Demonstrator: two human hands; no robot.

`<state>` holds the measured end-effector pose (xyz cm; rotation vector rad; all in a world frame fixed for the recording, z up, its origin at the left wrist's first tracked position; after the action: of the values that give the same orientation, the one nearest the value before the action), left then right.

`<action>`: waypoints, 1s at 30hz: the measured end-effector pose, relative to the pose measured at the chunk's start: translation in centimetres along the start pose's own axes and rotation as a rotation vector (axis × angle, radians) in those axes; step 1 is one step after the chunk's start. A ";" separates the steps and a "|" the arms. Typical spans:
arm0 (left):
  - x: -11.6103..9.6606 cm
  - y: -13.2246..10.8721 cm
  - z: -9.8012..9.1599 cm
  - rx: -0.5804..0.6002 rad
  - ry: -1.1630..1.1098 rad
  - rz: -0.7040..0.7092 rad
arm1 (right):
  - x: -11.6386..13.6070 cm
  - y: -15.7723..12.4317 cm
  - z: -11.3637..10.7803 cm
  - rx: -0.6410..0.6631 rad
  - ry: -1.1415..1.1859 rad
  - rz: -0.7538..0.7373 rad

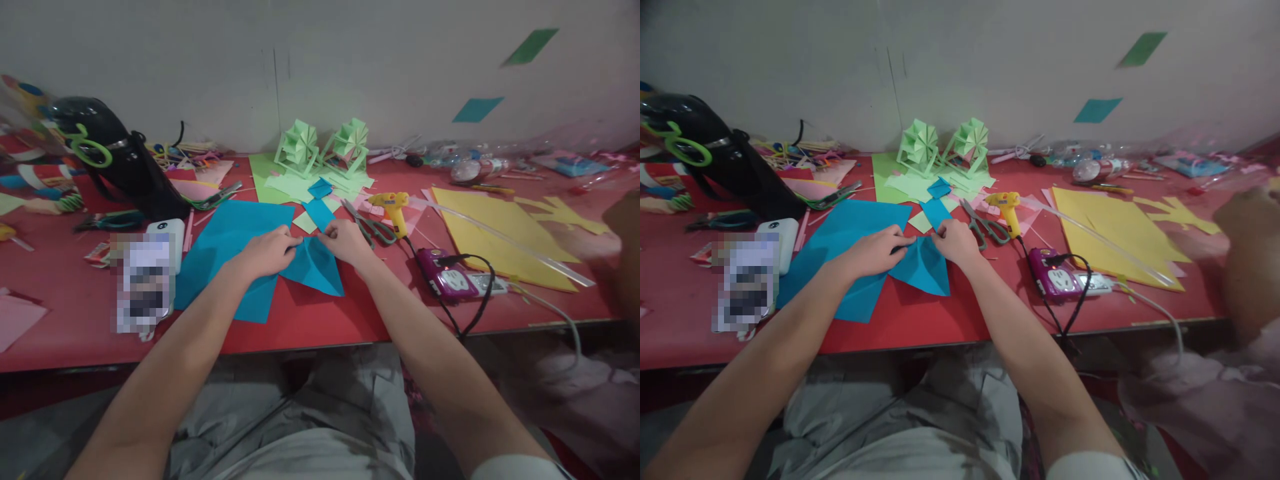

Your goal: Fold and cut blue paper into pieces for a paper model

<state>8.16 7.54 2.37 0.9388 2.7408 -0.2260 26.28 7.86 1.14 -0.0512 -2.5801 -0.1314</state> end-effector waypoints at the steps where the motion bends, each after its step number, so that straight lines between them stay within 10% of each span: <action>1: 0.0 0.0 0.0 0.000 -0.002 -0.001 | 0.0 0.0 0.0 -0.003 0.011 -0.003; 18: 0.6 -0.1 -0.9 -0.217 -0.028 -0.030 | 0.9 -0.6 -0.9 0.061 0.117 -0.100; 30: 1.1 0.2 -0.1 -0.121 -0.046 -0.049 | 1.0 -0.5 -0.1 -0.010 0.024 -0.100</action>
<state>7.37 8.37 2.14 0.8252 2.7036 -0.0882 25.52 7.36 1.72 0.0757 -2.5589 -0.1803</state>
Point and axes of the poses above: each hand's wrist, its own y-axis towards the middle knuckle, its own z-axis out of the palm, x = y × z, the point moved 5 cm from there along y, towards the middle knuckle, and after that the axes turned 4 degrees about -y, right-handed, at the moved point
